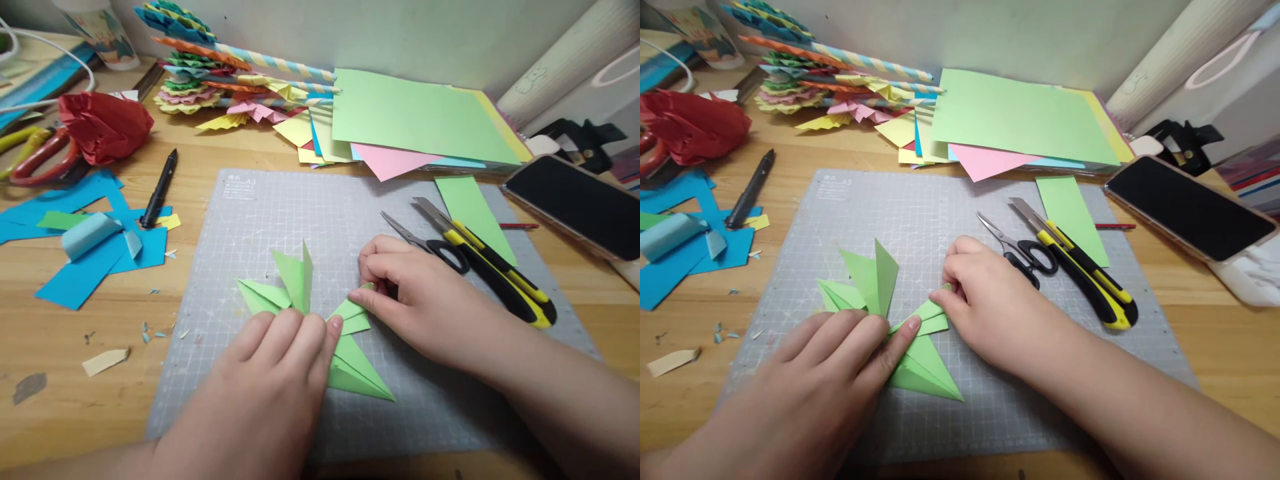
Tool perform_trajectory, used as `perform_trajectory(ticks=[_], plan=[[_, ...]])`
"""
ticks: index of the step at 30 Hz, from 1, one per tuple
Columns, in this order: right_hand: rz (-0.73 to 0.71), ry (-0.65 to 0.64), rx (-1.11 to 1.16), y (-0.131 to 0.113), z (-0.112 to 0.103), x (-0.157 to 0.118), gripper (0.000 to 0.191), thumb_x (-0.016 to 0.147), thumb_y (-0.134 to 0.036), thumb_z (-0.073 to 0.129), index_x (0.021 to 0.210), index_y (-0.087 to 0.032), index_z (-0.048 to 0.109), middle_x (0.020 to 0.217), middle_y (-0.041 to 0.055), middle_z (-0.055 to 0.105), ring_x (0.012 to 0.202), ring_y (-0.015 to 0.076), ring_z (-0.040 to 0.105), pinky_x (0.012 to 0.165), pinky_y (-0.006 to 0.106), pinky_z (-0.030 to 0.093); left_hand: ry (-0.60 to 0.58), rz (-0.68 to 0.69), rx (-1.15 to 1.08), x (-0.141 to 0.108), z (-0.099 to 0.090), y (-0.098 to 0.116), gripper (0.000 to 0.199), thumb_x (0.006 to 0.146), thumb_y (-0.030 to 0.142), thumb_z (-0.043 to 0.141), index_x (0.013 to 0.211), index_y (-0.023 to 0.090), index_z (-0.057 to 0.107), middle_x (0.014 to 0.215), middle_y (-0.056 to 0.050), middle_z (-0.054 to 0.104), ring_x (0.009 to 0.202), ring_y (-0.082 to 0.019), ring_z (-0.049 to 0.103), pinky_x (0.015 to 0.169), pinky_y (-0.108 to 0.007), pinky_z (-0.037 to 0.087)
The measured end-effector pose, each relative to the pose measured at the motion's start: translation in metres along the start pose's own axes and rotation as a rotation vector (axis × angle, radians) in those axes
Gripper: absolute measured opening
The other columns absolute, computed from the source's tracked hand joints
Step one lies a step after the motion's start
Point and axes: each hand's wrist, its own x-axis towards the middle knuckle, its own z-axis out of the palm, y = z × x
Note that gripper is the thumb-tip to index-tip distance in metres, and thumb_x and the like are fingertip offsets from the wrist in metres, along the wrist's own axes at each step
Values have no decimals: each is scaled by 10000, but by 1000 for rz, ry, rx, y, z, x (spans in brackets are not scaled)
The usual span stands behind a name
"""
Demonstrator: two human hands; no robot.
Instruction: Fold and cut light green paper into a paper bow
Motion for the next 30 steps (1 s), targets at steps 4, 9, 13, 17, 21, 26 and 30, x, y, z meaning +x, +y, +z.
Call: perform_trajectory(ticks=[4,9,13,17,21,26,30], plan=[[-64,157,-113,-5,-2,-12,61,870,-205,572,913,-163,580,936,62,534,770,178,546,643,321,442,10,15,-6,1,0,1,631,659,178,510,1285,181,590,870,-19,628,777,-222,465,754,-362,362],[-345,265,-246,-14,4,-47,329,975,-258,356,1171,-156,599,785,33,619,622,182,570,544,340,420,33,16,-34,1,2,1,565,684,195,532,1241,153,615,875,-28,620,796,-225,460,771,-364,352],[-333,155,-243,-16,19,-58,379,953,-147,325,1181,-87,622,699,36,679,586,186,642,517,332,452,18,28,-50,0,1,0,517,705,211,537,1210,139,623,875,-36,605,783,-227,457,740,-366,367],[-170,42,-209,-13,20,-54,434,960,-194,300,912,-161,730,629,34,696,558,187,667,533,324,465,1,40,-78,-2,2,-2,536,738,226,533,1261,119,576,892,-53,586,795,-235,455,729,-376,377],[-29,54,-173,-8,12,-51,519,973,-283,294,692,-202,723,575,45,684,521,170,642,515,298,431,-25,31,-60,-2,1,-3,538,781,216,513,1314,141,539,876,-60,564,797,-248,448,713,-384,367],[14,74,-146,-2,8,-53,506,985,-352,312,749,-219,740,546,50,656,528,189,630,530,308,426,-11,37,-9,-4,-4,-4,493,790,218,502,1269,141,591,872,-70,585,821,-262,449,725,-399,359],[22,63,-136,-3,8,-53,524,985,-349,298,734,-226,742,555,52,656,548,199,637,551,318,435,2,38,-2,-8,-7,-4,427,754,199,538,1160,159,666,869,-64,619,825,-249,463,749,-395,367]])
